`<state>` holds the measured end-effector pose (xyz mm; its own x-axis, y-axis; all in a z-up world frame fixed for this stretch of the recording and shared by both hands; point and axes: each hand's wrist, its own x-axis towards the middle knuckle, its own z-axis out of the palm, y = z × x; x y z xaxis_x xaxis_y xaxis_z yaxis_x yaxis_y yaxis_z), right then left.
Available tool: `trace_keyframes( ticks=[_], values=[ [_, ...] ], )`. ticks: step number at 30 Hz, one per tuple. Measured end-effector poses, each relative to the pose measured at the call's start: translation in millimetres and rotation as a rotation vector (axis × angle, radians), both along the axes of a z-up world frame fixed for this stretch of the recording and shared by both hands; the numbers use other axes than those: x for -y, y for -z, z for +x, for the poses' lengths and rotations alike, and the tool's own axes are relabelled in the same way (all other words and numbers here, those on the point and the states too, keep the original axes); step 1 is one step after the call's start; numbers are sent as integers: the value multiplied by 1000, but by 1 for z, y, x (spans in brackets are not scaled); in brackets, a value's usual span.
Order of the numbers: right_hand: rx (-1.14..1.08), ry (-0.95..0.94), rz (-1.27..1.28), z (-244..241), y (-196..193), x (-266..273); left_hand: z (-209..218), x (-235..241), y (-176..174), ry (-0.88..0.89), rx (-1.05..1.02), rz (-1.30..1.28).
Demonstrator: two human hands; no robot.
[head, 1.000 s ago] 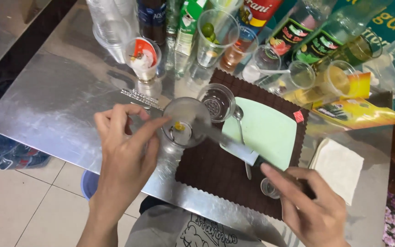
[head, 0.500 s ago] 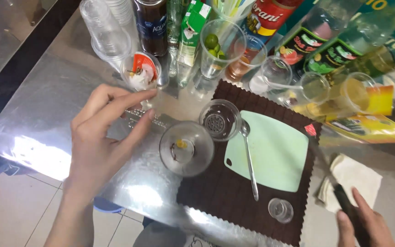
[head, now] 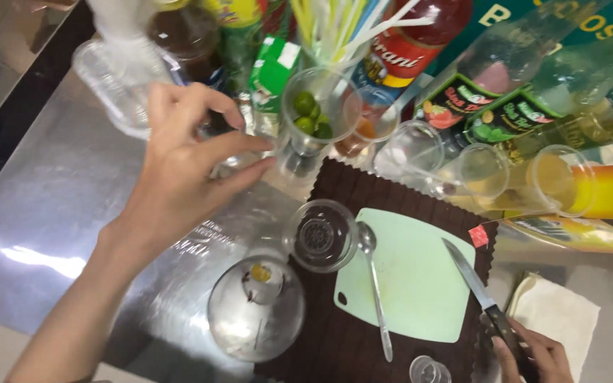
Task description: Preparing a beverage by cutting and squeezing citrus fruits, adding ingredients with a spoon, and cleaning the counter.
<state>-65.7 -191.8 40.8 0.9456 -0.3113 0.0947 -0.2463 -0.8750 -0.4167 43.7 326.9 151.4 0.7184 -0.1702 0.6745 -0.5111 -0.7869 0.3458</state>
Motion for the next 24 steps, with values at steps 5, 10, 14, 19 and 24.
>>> trace_keyframes(
  ticks=[5,10,14,19,24],
  values=[
    [91,-68,-18,4,22,12,43,11,-12,35,18,232],
    [101,-102,-4,12,8,-9,66,28,-25,213,-161,488],
    [-22,-118,-28,20,-19,-34,80,45,-42,150,-585,644],
    [37,-186,-73,20,-6,-20,101,50,-33,180,-599,556],
    [86,-214,-64,17,-3,-16,112,54,-25,205,-575,635]
  ],
)
